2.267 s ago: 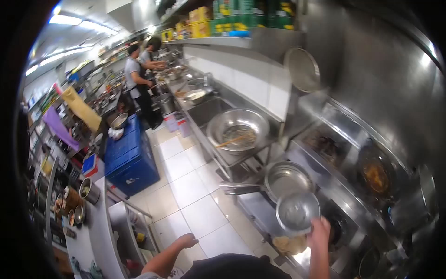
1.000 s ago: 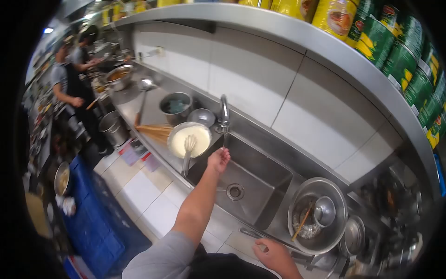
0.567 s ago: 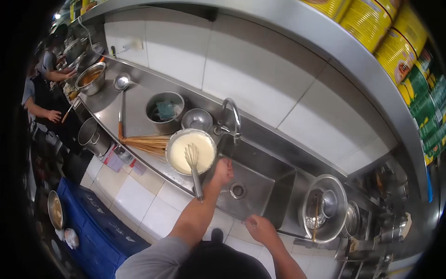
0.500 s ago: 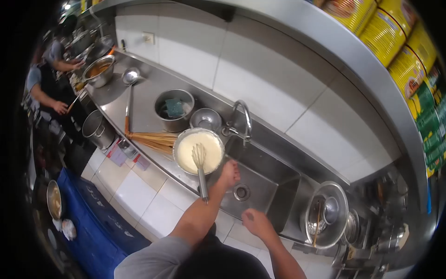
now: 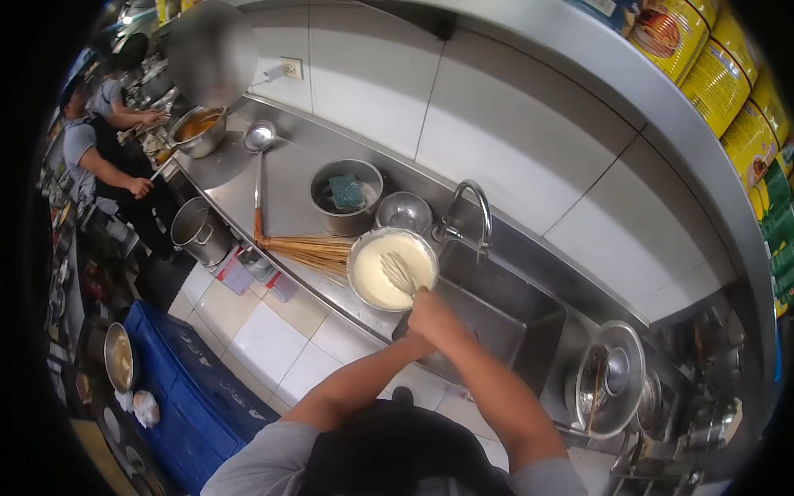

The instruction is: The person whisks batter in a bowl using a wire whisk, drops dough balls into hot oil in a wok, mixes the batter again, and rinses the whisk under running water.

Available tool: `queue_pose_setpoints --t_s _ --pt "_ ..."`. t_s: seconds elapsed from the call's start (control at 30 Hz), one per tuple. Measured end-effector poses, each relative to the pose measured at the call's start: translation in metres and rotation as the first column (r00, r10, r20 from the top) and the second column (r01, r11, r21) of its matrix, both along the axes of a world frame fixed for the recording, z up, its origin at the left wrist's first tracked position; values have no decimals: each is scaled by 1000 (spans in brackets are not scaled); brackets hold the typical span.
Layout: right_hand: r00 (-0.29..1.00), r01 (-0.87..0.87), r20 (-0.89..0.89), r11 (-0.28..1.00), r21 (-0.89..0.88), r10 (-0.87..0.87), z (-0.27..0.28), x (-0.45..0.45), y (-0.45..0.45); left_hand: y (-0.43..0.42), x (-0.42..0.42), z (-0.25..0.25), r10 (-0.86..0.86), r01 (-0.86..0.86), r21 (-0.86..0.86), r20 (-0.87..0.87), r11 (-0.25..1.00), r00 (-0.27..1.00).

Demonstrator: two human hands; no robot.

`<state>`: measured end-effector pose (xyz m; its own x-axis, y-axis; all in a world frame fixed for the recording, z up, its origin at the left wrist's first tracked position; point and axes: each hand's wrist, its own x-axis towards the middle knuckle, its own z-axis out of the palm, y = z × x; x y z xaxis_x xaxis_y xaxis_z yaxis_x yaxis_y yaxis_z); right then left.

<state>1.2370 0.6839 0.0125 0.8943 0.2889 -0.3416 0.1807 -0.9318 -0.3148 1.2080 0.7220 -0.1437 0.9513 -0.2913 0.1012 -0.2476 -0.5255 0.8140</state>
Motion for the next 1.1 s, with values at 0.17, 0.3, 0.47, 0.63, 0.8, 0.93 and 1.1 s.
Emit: queue_pose_setpoints --t_s 0.17,0.3,0.47,0.63,0.8,0.93,1.1 --pt "932 -92 308 946 -310 191 2 25 10 36 -9 16 -290 313 224 -129 923 948" --pt "853 -198 315 817 -542 416 36 39 18 95 -32 37 -151 152 -91 22 984 988" --pt "622 -461 163 527 -713 766 98 66 40 183 -30 32 148 -409 -502 -480 762 865" --pt "400 -537 37 267 -800 916 114 105 55 222 34 65 230 -573 -617 -547 539 805" --pt "362 -566 2 221 -794 932 102 125 64 223 56 75 197 -442 -499 -469 745 861" --pt "664 -487 -10 423 -764 748 106 101 59 213 56 75 282 -523 -481 -487 703 826" --pt "796 -496 -156 483 -721 584 126 74 67 211 61 65 367 -538 -516 -400 667 840"
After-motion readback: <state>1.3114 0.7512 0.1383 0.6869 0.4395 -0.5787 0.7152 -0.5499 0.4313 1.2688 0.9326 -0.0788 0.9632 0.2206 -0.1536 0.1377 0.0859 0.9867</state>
